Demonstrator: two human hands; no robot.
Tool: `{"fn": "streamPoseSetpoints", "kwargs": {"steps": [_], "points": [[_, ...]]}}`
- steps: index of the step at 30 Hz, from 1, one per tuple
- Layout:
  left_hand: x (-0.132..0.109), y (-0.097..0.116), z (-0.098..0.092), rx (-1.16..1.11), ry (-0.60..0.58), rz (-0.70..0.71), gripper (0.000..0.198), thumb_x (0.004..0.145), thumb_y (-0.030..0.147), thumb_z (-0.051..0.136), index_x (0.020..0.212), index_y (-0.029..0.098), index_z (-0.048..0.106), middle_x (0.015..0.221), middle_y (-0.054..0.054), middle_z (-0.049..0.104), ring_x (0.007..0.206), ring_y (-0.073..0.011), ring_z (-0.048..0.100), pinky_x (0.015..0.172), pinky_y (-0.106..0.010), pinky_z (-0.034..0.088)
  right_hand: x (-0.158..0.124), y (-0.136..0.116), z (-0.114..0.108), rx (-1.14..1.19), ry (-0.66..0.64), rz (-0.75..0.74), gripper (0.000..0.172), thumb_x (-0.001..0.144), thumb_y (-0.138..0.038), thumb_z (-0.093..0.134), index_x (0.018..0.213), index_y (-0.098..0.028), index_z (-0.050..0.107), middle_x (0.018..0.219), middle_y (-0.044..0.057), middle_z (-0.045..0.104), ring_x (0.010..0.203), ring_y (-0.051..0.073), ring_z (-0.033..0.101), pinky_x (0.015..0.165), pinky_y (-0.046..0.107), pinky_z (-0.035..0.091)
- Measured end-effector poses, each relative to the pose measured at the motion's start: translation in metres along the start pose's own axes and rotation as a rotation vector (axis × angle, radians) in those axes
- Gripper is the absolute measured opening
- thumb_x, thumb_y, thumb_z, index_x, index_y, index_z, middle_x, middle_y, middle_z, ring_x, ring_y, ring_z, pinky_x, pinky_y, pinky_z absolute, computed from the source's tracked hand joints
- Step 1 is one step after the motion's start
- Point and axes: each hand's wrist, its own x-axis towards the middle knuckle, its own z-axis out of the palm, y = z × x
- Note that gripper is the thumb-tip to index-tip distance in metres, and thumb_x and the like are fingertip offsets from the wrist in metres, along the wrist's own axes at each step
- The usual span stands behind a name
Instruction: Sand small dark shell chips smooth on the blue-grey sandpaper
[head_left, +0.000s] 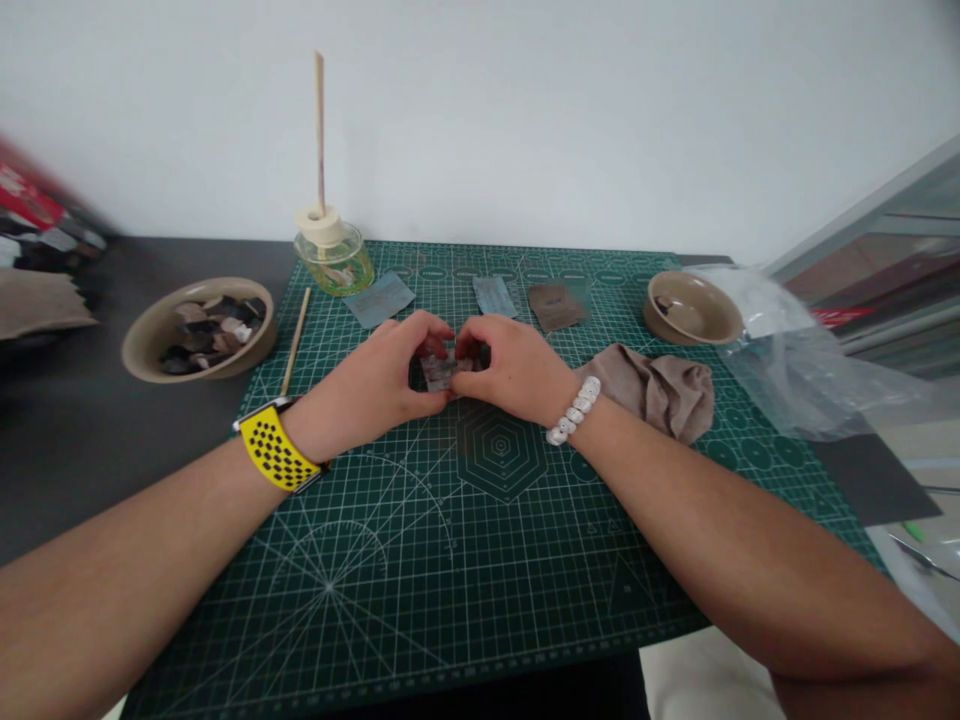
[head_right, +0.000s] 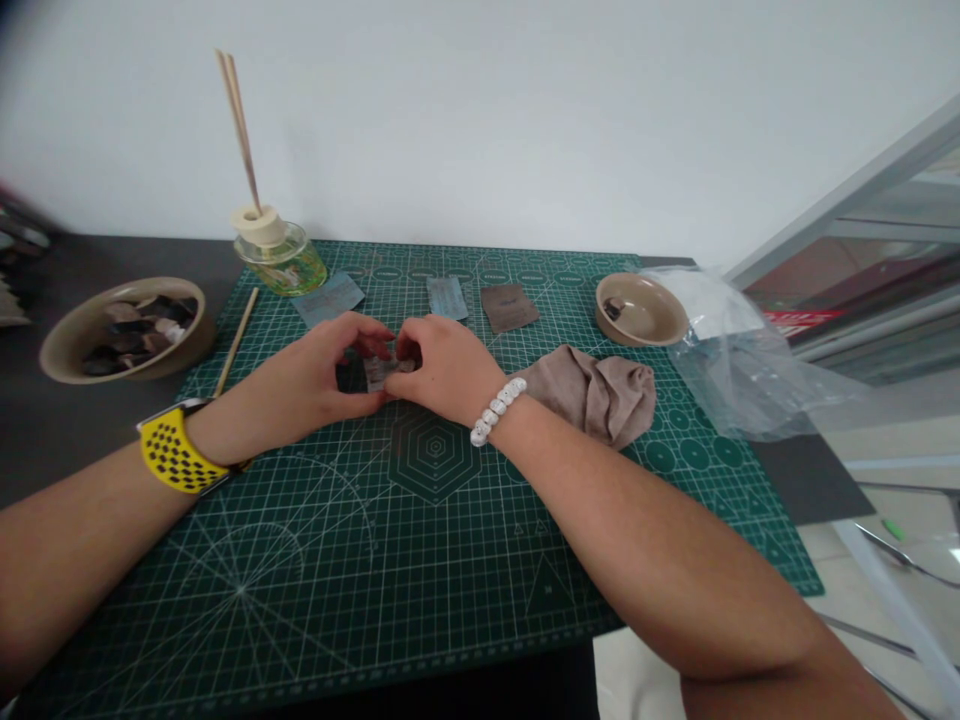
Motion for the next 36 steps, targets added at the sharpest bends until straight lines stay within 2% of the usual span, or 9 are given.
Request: {"fn": "streamPoseSetpoints", "kwargs": {"steps": [4, 8, 15, 20, 25, 31, 36], "points": [[0.0007, 0.0009, 0.0008, -0.002, 0.003, 0.0, 0.05, 0.079, 0.038, 0.078, 0.126, 0.023, 0.066, 0.127, -0.011, 0.077, 0.116, -0.0348, 0.072, 0.105, -0.053, 0.058, 0.001, 0.0003, -0.0004, 0.007, -0.002, -0.012, 0.015, 0.08, -0.012, 0.082, 0.092, -0.018, 0.076, 0.097, 0.002, 0.075, 0.09, 0.019, 0.063, 0.086, 0.033, 0.045], [0.0009, 0.0012, 0.0006, -0.004, -0.002, 0.003, 0.048, 0.08, 0.037, 0.076, 0.125, 0.024, 0.066, 0.127, -0.011, 0.077, 0.118, -0.0346, 0.071, 0.106, -0.053, 0.057, 0.0012, 0.0006, -0.0018, 0.055, -0.035, -0.033, 0.016, 0.082, -0.011, 0.082, 0.096, -0.018, 0.081, 0.099, 0.002, 0.079, 0.091, 0.019, 0.066, 0.085, 0.032, 0.044], [0.0005, 0.0019, -0.0018, 0.032, -0.012, -0.003, 0.05, 0.079, 0.036, 0.076, 0.127, 0.024, 0.067, 0.123, -0.01, 0.077, 0.115, -0.0347, 0.07, 0.105, -0.052, 0.058, 0.0006, -0.0002, -0.0067, 0.066, -0.114, -0.079, 0.017, 0.076, -0.011, 0.083, 0.088, -0.019, 0.073, 0.091, -0.002, 0.074, 0.081, 0.016, 0.06, 0.079, 0.03, 0.042], [0.0001, 0.0012, -0.0015, 0.033, -0.015, -0.005, 0.054, 0.08, 0.038, 0.076, 0.131, 0.023, 0.066, 0.127, -0.011, 0.077, 0.117, -0.035, 0.07, 0.106, -0.053, 0.058, 0.001, -0.0002, -0.0061, -0.001, -0.08, -0.043, 0.02, 0.076, -0.016, 0.084, 0.086, -0.02, 0.067, 0.091, -0.001, 0.069, 0.082, 0.016, 0.058, 0.079, 0.031, 0.041], [-0.0005, 0.0004, -0.0012, 0.03, -0.012, -0.007, 0.053, 0.081, 0.038, 0.079, 0.132, 0.025, 0.067, 0.131, -0.011, 0.077, 0.12, -0.0356, 0.07, 0.108, -0.054, 0.058, 0.0012, 0.0005, -0.0039, -0.008, -0.034, -0.013, 0.018, 0.078, -0.014, 0.082, 0.092, -0.018, 0.072, 0.096, 0.001, 0.073, 0.086, 0.017, 0.06, 0.082, 0.031, 0.043], [0.0003, 0.0005, -0.001, -0.002, -0.012, 0.001, 0.051, 0.081, 0.037, 0.08, 0.129, 0.024, 0.068, 0.13, -0.01, 0.078, 0.122, -0.0359, 0.071, 0.109, -0.055, 0.058, 0.0013, 0.0024, -0.0032, 0.046, -0.049, -0.08, 0.015, 0.083, -0.014, 0.082, 0.097, -0.019, 0.079, 0.1, 0.002, 0.079, 0.092, 0.019, 0.065, 0.086, 0.032, 0.045], [0.0001, 0.002, -0.0016, 0.02, -0.014, 0.0, 0.05, 0.08, 0.035, 0.076, 0.127, 0.023, 0.067, 0.126, -0.011, 0.077, 0.118, -0.035, 0.07, 0.108, -0.053, 0.058, 0.0007, 0.0028, -0.0051, 0.112, -0.099, -0.087, 0.015, 0.079, -0.012, 0.083, 0.091, -0.019, 0.076, 0.091, -0.002, 0.075, 0.083, 0.015, 0.062, 0.08, 0.03, 0.043]]}}
